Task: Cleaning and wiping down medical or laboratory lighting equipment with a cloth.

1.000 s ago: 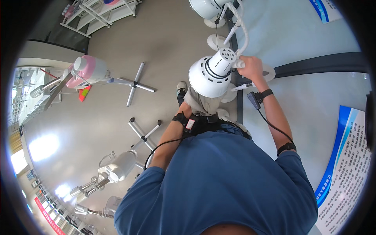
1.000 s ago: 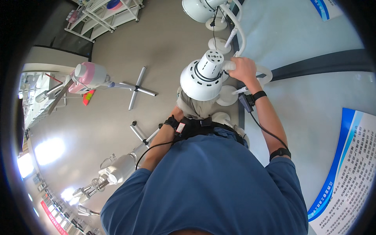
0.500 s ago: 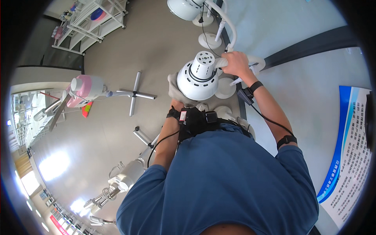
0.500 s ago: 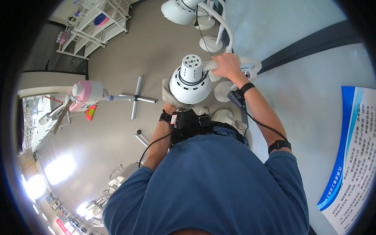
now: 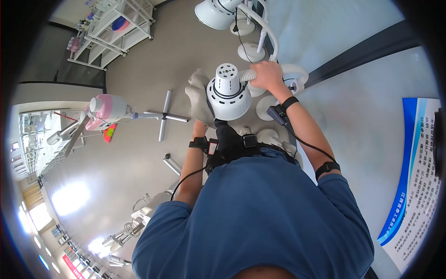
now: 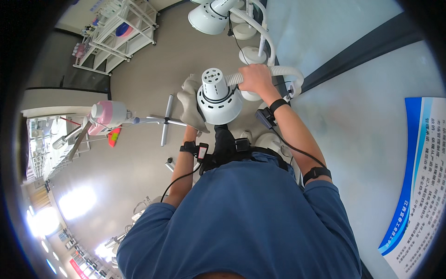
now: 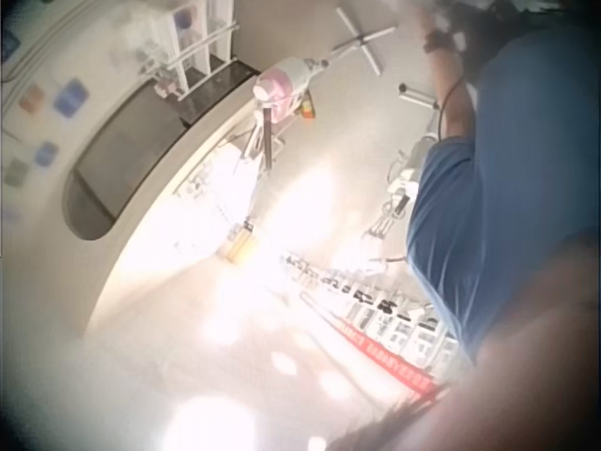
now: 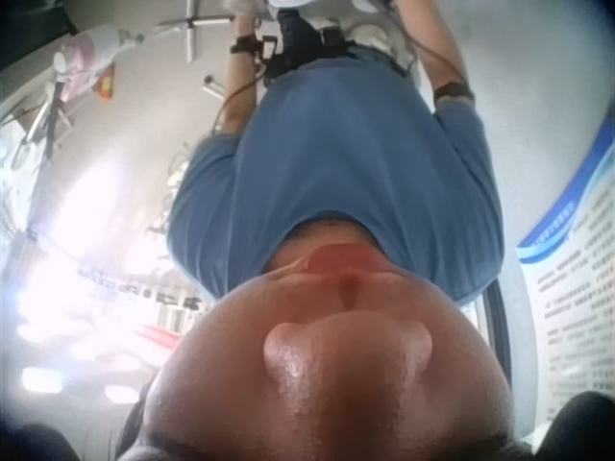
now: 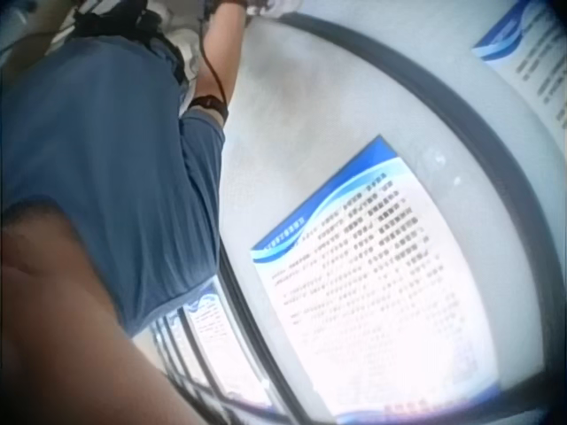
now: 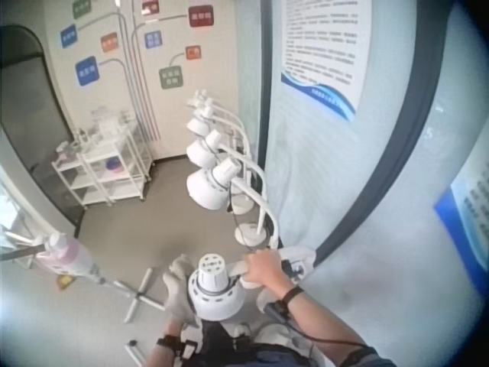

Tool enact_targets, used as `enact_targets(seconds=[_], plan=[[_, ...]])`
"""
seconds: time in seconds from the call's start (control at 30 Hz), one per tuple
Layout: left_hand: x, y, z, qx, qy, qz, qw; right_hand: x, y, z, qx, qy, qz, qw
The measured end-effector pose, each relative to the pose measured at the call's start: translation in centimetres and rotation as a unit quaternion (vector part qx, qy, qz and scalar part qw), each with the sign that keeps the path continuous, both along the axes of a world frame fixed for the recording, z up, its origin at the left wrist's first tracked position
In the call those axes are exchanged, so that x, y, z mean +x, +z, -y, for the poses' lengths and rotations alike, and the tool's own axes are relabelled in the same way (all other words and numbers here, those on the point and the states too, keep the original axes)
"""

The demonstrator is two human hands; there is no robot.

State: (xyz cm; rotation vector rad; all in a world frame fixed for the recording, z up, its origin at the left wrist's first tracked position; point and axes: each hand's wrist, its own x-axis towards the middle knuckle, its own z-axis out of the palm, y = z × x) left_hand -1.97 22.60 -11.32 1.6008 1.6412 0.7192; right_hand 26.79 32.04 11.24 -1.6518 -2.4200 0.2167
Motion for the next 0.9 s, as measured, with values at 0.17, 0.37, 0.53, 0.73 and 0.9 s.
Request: enact_targets(seconds=[0.17, 0.37, 0.53, 0.73, 0.9], plan=[[2.2, 5.9, -0.9, 0.006, -0.005, -0.069, 0.998, -0.4, 0.2, 0.1, 0.015, -0.008, -0.01, 1.0], [5.4, 7.8, -1.5, 0.271, 0.061, -0.014, 0.961, 0.4, -0.3, 1.4, 0.108, -0.023, -0.068, 0.992], [6.4, 10.9, -3.7, 0.205, 0.114, 0.001, 0.972, 1.6, -0.6, 2.8, 0.14, -0.034, -0.071, 0.987], [7.4, 17.1, -5.6, -0.051, 0.23, 0.195, 0.952, 1.9, -0.7, 4.0, 0.096, -0.033, -0.076, 0.992], [7.3, 18.9, -5.5, 0.008, 0.203, 0.053, 0.978, 2.8, -0.5, 4.4, 0.188, 0.064, -0.173, 0.965]])
